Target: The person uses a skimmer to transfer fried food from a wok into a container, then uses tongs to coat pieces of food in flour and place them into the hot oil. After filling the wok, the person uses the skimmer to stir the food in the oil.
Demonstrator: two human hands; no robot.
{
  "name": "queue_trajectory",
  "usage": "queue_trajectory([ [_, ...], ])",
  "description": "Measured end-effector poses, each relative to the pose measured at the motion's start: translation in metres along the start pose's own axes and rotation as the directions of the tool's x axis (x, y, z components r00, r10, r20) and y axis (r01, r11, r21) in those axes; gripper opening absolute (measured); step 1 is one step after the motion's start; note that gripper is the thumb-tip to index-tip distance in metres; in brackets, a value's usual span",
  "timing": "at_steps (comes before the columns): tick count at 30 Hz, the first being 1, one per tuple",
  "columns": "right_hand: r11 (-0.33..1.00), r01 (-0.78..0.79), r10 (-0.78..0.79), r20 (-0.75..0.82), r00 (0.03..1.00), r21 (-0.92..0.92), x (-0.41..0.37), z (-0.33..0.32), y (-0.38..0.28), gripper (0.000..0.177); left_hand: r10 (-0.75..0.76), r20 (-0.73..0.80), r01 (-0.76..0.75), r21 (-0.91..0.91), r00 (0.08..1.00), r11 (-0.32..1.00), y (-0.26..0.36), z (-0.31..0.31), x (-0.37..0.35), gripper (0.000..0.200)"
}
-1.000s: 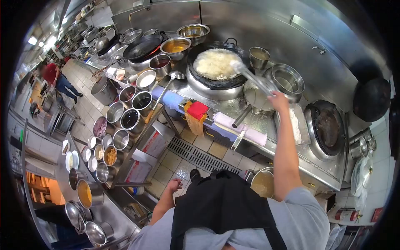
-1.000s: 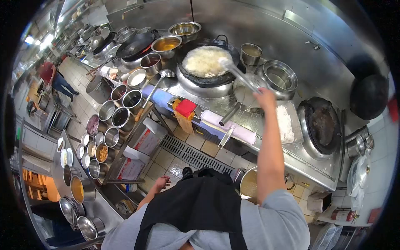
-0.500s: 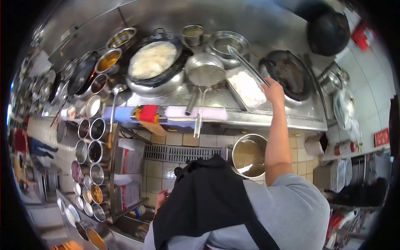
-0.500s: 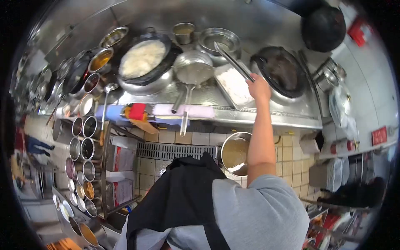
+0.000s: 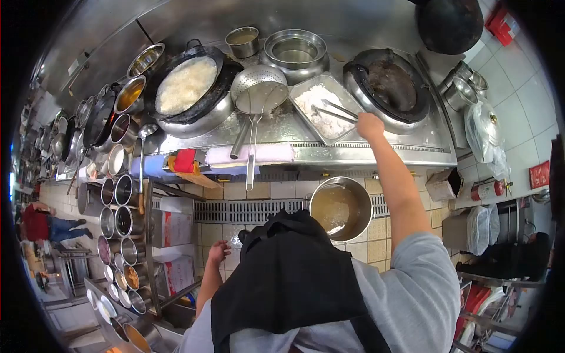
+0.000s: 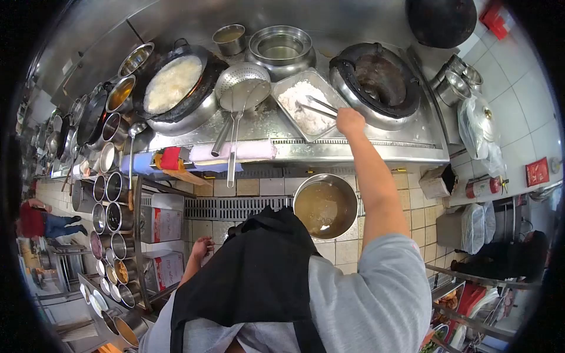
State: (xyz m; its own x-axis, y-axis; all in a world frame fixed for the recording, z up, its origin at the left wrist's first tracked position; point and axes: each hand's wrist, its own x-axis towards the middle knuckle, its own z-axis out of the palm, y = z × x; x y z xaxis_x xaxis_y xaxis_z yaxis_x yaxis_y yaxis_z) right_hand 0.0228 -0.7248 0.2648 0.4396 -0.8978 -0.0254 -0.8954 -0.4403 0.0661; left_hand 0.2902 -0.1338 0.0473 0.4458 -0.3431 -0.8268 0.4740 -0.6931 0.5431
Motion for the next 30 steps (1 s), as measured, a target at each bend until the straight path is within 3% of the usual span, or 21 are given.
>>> queue_trajectory([
  [3, 0.998, -0.004, 0.008, -0.062, 0.998, 0.056, 0.002, 0.001, 0.004, 0.021, 0.017, -0.018, -0.015, 0.062, 1.0, 0.998, 0.019, 0.008, -0.007, 0.029],
  [5, 0.998, 0.055, -0.053, -0.038, 0.998, 0.041, -0.018, -0.023, 0.033, 0.024, 0.049, -0.021, -0.05, -0.034, 0.999, 0.998, 0.018, 0.013, -0.011, 0.029],
  [9, 0.982, -0.08, 0.092, -0.062, 0.994, 0.173, -0.065, -0.079, 0.069, 0.036, 0.024, -0.064, -0.028, -0.065, 0.998, 0.997, -0.014, 0.021, -0.014, 0.03],
  [11, 0.948, 0.063, 0.004, -0.207, 0.978, 0.312, -0.067, -0.059, 0.098, 0.037, -0.09, -0.011, 0.087, -0.154, 0.996, 0.984, -0.05, 0.015, -0.013, 0.03],
  [12, 0.922, 0.184, -0.079, -0.299, 0.951, 0.342, -0.057, -0.034, 0.113, 0.036, -0.103, -0.02, 0.101, -0.104, 0.994, 0.989, -0.06, 0.013, -0.019, 0.031],
  [13, 0.852, 0.055, 0.006, -0.116, 0.993, 0.521, -0.053, -0.033, 0.106, 0.035, -0.12, -0.024, 0.118, -0.05, 0.993, 0.992, -0.067, 0.015, -0.024, 0.031],
  [15, 0.857, -0.042, 0.058, -0.016, 0.998, 0.514, -0.04, -0.014, 0.098, 0.035, -0.151, -0.078, 0.146, -0.067, 0.985, 0.987, -0.072, 0.016, -0.036, 0.031],
  [17, 0.95, 0.022, 0.017, -0.121, 0.993, 0.313, -0.046, -0.037, 0.063, 0.035, -0.176, -0.096, 0.171, -0.057, 0.98, 0.984, -0.07, 0.015, -0.036, 0.032],
  [19, 0.945, -0.016, 0.049, -0.093, 0.994, 0.328, -0.035, -0.05, 0.037, 0.036, -0.096, -0.107, 0.076, -0.176, 0.99, 0.981, -0.074, 0.006, -0.034, 0.031],
  [21, 0.875, 0.166, -0.066, -0.228, 0.971, 0.455, -0.015, -0.058, 0.011, 0.035, -0.084, -0.131, 0.052, -0.233, 0.988, 0.971, -0.069, 0.003, -0.035, 0.029],
  [24, 0.767, 0.317, -0.196, -0.267, 0.944, 0.558, 0.025, -0.078, -0.065, 0.033, -0.072, -0.164, 0.024, -0.279, 0.984, 0.96, -0.071, -0.001, -0.042, 0.028],
  [25, 0.733, 0.319, -0.234, -0.217, 0.948, 0.6, 0.017, -0.109, -0.11, 0.034, -0.075, -0.17, 0.027, -0.271, 0.983, 0.962, -0.073, -0.001, -0.045, 0.028],
  [26, 0.692, 0.297, -0.244, -0.174, 0.954, 0.658, 0.043, -0.096, -0.139, 0.035, -0.077, -0.173, 0.029, -0.262, 0.982, 0.965, -0.076, -0.001, -0.048, 0.027],
  [28, 0.623, 0.411, -0.318, -0.264, 0.911, 0.666, 0.114, -0.047, -0.205, 0.042, -0.076, -0.175, 0.023, -0.284, 0.982, 0.959, -0.092, -0.004, -0.048, 0.027],
  [30, 0.694, 0.404, -0.361, -0.198, 0.911, 0.595, 0.114, -0.063, -0.269, 0.045, -0.074, -0.181, 0.016, -0.306, 0.981, 0.952, -0.106, -0.01, -0.051, 0.027],
])
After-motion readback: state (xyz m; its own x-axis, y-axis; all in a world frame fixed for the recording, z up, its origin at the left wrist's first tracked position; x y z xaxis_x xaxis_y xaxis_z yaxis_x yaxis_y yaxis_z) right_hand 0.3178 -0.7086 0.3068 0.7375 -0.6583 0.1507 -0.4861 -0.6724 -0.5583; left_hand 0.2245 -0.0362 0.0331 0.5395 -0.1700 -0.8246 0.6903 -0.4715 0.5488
